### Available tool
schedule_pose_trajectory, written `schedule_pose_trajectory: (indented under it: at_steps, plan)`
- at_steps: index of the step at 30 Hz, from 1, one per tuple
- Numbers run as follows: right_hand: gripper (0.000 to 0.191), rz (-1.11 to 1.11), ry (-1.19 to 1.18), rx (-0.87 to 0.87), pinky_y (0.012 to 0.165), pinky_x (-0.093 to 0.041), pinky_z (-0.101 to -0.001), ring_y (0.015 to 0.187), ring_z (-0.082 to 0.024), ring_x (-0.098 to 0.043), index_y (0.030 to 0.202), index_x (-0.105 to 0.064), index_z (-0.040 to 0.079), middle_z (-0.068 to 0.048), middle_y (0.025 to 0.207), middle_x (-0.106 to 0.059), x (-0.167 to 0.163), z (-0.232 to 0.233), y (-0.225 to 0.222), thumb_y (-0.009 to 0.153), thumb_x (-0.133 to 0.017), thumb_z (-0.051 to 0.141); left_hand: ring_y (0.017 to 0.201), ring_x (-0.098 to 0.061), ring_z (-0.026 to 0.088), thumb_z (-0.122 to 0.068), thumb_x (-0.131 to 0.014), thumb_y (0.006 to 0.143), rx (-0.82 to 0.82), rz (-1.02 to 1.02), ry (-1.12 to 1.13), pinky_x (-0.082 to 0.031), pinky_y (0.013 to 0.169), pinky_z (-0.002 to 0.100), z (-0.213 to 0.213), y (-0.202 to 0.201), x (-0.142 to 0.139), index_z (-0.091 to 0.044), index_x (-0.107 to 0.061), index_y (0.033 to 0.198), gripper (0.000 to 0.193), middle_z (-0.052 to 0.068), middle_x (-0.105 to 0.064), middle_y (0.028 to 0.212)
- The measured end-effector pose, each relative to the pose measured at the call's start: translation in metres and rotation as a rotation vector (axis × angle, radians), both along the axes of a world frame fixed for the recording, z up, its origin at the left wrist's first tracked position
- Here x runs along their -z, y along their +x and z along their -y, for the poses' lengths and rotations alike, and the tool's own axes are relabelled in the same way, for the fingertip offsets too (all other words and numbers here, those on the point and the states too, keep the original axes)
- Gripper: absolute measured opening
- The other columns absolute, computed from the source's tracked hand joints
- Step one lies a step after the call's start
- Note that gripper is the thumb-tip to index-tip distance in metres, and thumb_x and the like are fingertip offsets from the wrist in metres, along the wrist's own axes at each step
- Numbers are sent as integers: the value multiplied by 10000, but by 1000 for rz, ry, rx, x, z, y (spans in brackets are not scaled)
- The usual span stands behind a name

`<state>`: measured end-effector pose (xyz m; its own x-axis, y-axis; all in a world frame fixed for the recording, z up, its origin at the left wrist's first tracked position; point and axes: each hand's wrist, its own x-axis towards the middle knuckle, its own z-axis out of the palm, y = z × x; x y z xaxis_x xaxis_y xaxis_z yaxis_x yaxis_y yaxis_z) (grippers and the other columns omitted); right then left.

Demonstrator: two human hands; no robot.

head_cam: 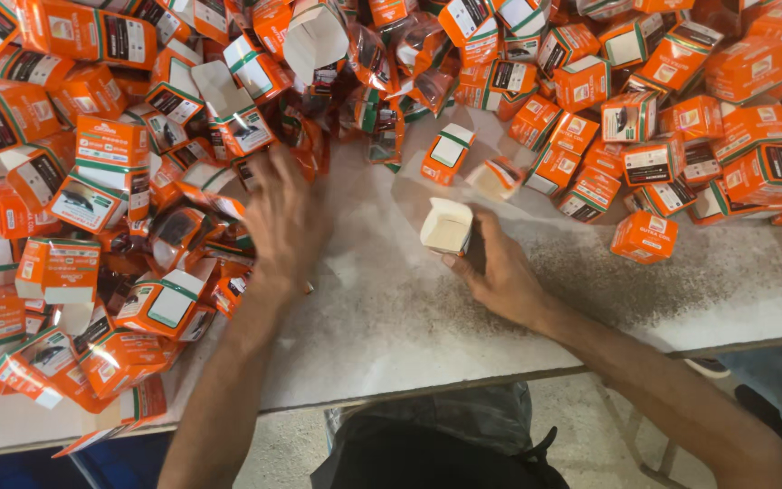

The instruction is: The person repeatedly picks small orange and green packets from a pile, places them into small orange cardboard boxes, folds the flaps closed, and sets the finished boxes aside. The process is continuous and repetitive throughout the clip.

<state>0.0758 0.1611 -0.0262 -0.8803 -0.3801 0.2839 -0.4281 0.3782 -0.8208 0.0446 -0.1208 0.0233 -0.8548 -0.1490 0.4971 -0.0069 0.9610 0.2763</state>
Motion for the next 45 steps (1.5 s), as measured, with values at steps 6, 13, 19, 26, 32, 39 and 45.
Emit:
schedule_pose_trajectory:
  at_steps: [6,13,19,26,32,39,45]
  plan:
    - [605,-210,14,-43,1066,-454,-459,1277,-416,-561,1419,-435,-30,-261,1366,-555,0,3,1,926,-734,154,967,-726,388,-72,-704,761,2,-89,-654,-615,510,362,-9,-23,33,7,-539,1271,542,285,-568,1350]
    - [621,-185,-33,19,975,-516,-422,1146,-342,-664,1335,-556,-37,-199,1232,-658,-4,-3,6,840,-844,203,951,-700,359,25,-672,857,532,-160,126,-574,717,440,-20,32,7,-36,-585,1139,301,155,-669,1184]
    - [535,54,78,73,855,-568,-376,975,-276,-727,1245,-651,31,-141,1075,-717,-3,-1,10,745,-835,92,1100,-673,374,-49,-737,846,1051,-454,-118,-608,887,460,-54,72,19,24,-609,1106,299,209,-668,1266]
    - [574,-109,17,44,900,-550,-404,1091,-334,-698,1258,-611,1,-166,1152,-690,-4,0,11,745,-855,77,1330,-548,377,-168,-753,859,807,-299,-149,-317,1110,696,-63,66,15,-58,-646,1072,262,99,-668,1202]
    - [622,-204,49,10,937,-537,-437,1123,-385,-656,1297,-592,0,-189,1212,-667,-8,1,9,737,-845,94,1025,-580,317,-129,-751,888,511,-108,444,-458,890,475,-101,58,18,-52,-616,1116,275,85,-621,1011]
    - [667,-9,-63,52,923,-529,-426,1124,-335,-684,1316,-470,16,-137,1227,-693,-7,5,15,803,-854,200,762,-660,128,-104,-727,878,478,328,1031,-533,629,285,-88,30,50,16,-641,1084,253,99,-697,945]
    - [548,-301,17,-31,966,-541,-426,1168,-344,-646,1316,-636,43,-150,1258,-660,-11,5,15,807,-826,113,807,-683,120,-63,-652,906,607,441,1204,-600,695,305,-84,25,47,44,-653,1104,225,91,-702,954]
